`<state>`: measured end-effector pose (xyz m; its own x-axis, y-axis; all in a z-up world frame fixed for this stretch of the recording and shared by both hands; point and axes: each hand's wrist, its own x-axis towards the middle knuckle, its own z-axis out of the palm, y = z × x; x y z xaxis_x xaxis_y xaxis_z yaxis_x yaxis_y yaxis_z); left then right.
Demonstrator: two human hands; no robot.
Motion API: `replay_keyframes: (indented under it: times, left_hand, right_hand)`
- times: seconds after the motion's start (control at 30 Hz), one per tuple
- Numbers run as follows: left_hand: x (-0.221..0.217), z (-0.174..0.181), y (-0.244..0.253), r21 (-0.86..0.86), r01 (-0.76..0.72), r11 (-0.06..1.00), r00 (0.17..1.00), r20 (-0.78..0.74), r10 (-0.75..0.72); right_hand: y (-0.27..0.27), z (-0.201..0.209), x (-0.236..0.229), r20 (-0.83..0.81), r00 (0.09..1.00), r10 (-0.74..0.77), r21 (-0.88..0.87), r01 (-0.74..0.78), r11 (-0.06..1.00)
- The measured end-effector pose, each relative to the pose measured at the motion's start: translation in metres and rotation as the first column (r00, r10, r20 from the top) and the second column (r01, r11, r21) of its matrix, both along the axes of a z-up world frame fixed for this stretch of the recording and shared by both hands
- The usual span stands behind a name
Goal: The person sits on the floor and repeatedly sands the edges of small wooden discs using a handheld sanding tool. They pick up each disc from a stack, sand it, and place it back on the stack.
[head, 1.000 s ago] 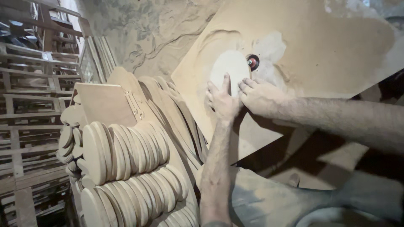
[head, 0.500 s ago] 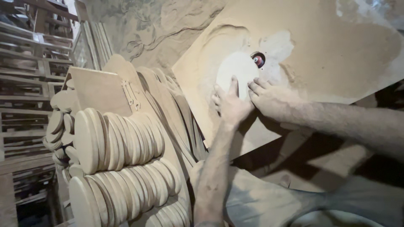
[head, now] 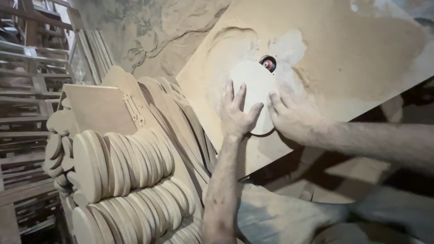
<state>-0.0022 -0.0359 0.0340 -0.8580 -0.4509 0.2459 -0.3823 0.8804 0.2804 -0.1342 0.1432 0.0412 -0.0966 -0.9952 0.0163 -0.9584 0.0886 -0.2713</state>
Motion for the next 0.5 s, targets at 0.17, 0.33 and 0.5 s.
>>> replay_keyframes:
  times: [0.17,0.33,0.5]
  left_hand:
    - [-0.006,-0.008,0.01,-0.026,-0.091,0.996,0.996,-0.03,0.09]
    - [-0.014,-0.016,0.023,-0.066,-0.235,0.97,0.972,-0.021,0.234]
    - [-0.021,-0.03,0.021,-0.042,-0.297,0.954,0.954,-0.063,0.294]
  right_hand:
    - [0.007,-0.014,-0.002,-0.025,1.0,-0.005,-0.177,0.0,0.984]
    - [0.009,-0.014,-0.001,0.04,0.999,0.004,-0.124,0.0,0.992]
    - [0.001,-0.012,-0.008,-0.075,0.997,0.033,-0.157,-0.044,0.987]
